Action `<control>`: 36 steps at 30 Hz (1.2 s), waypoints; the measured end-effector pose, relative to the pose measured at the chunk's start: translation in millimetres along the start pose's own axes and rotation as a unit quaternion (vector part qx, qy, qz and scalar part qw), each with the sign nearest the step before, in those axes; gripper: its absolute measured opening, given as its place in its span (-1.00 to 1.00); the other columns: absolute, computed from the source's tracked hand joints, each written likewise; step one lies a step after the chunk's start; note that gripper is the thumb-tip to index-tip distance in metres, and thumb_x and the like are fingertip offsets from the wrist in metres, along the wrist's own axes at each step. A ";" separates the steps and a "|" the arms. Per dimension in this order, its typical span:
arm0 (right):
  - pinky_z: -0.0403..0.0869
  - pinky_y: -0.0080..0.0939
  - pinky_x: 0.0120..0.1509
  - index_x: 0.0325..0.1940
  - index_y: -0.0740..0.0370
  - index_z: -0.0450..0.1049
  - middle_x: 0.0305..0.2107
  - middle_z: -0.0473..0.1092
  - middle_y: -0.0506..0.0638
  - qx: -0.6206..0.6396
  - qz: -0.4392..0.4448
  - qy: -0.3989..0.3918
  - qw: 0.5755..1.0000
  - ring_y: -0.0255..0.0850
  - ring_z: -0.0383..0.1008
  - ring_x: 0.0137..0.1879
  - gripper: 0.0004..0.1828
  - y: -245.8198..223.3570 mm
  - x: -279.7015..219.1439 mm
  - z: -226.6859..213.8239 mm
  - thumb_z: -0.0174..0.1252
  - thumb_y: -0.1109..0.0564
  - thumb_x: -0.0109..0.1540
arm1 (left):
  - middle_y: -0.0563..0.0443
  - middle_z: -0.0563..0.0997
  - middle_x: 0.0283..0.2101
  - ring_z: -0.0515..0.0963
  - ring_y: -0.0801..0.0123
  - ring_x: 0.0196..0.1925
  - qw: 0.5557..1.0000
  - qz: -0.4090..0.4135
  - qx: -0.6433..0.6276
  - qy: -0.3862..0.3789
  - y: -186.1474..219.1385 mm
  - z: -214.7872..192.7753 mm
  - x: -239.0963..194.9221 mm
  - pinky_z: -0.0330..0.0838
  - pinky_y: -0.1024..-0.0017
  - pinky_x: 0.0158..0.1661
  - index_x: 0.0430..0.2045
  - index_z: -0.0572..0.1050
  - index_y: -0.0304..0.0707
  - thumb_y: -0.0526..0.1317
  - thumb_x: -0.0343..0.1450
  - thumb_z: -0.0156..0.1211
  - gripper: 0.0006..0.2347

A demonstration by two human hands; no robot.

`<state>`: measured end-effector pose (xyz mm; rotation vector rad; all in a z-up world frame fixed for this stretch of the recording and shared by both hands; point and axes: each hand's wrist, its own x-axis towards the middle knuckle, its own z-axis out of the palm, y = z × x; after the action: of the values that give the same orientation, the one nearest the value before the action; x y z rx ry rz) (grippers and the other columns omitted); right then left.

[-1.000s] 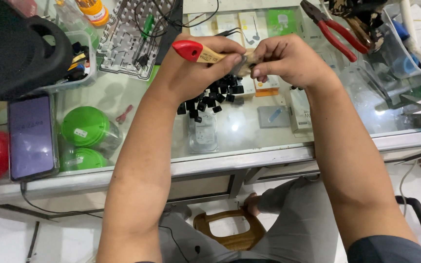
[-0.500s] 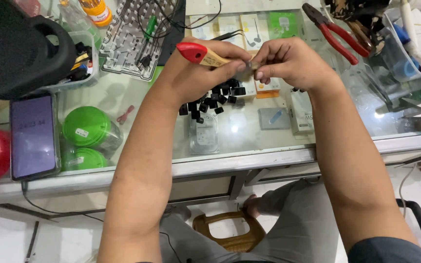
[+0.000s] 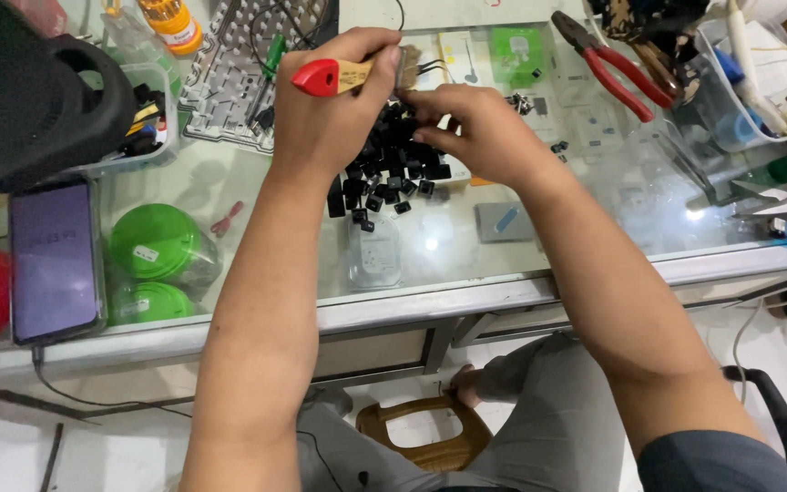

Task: The person repeatedly picks up small black components from a pile on the table and applies glue to them using a brush. The person then places the treated components back onto the table.

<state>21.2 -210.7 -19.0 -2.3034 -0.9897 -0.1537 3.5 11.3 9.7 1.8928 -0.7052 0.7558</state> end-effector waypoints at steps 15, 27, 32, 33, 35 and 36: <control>0.43 0.22 0.12 0.09 0.27 0.64 -0.12 0.51 0.31 -0.170 0.261 0.076 0.947 0.20 0.50 -0.04 -0.73 126.5 -19.0 -44.1 0.29 0.12 0.35 | -0.04 0.75 -0.29 0.73 0.38 -0.34 0.997 0.004 0.061 0.044 -7.1 -2.3 -1.9 0.59 0.53 -0.37 -0.19 0.65 -0.36 -0.29 0.52 0.16 -0.85; 0.42 0.07 0.12 0.01 0.33 0.65 -0.15 0.46 0.15 -0.204 0.126 0.031 0.970 0.09 0.39 0.08 -0.82 84.5 -26.8 -38.6 0.20 0.19 0.42 | 0.01 0.75 -0.33 0.72 0.41 -0.37 0.999 0.005 0.038 0.038 -5.1 1.1 -2.8 0.56 0.53 -0.37 -0.19 0.65 -0.34 -0.25 0.52 0.16 -0.84; 0.45 0.09 -0.04 -0.03 0.30 0.67 -0.16 0.48 0.19 -0.221 0.139 0.007 0.965 0.11 0.46 -0.01 -0.78 78.5 -27.5 -37.6 0.16 0.17 0.36 | 0.00 0.75 -0.34 0.72 0.42 -0.39 0.998 0.014 0.044 0.034 -6.6 0.4 -2.4 0.56 0.54 -0.39 -0.19 0.64 -0.35 -0.26 0.52 0.17 -0.84; 0.45 0.09 -0.04 -0.03 0.30 0.67 -0.16 0.48 0.19 -0.220 0.140 0.007 0.965 0.11 0.46 -0.01 -0.78 77.6 -26.8 -36.1 0.16 0.17 0.36 | 0.00 0.75 -0.34 0.72 0.42 -0.39 0.998 0.013 0.044 0.033 -5.8 0.2 -2.5 0.56 0.54 -0.39 -0.19 0.64 -0.35 -0.26 0.52 0.17 -0.84; 0.47 0.12 -0.22 -0.10 0.25 0.68 -0.22 0.51 0.15 -0.262 0.170 -0.015 0.950 0.09 0.49 -0.09 -0.78 76.0 -26.3 -33.3 0.18 0.11 0.35 | 0.03 0.74 -0.36 0.70 0.44 -0.40 0.999 -0.001 0.037 0.018 -4.0 0.8 -2.6 0.53 0.54 -0.42 -0.19 0.64 -0.34 -0.24 0.52 0.16 -0.84; 0.47 0.12 -0.22 -0.10 0.25 0.68 -0.22 0.51 0.15 -0.261 0.171 -0.015 0.950 0.09 0.49 -0.09 -0.78 71.1 -24.9 -32.1 0.18 0.11 0.35 | 0.03 0.74 -0.36 0.70 0.44 -0.40 0.999 -0.002 0.037 0.017 -4.1 0.8 -2.9 0.53 0.54 -0.42 -0.19 0.64 -0.34 -0.24 0.52 0.16 -0.84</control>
<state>56.6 -282.3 -36.8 -2.9298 -0.5910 -0.2617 4.8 12.6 5.0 1.9420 -0.6599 0.8202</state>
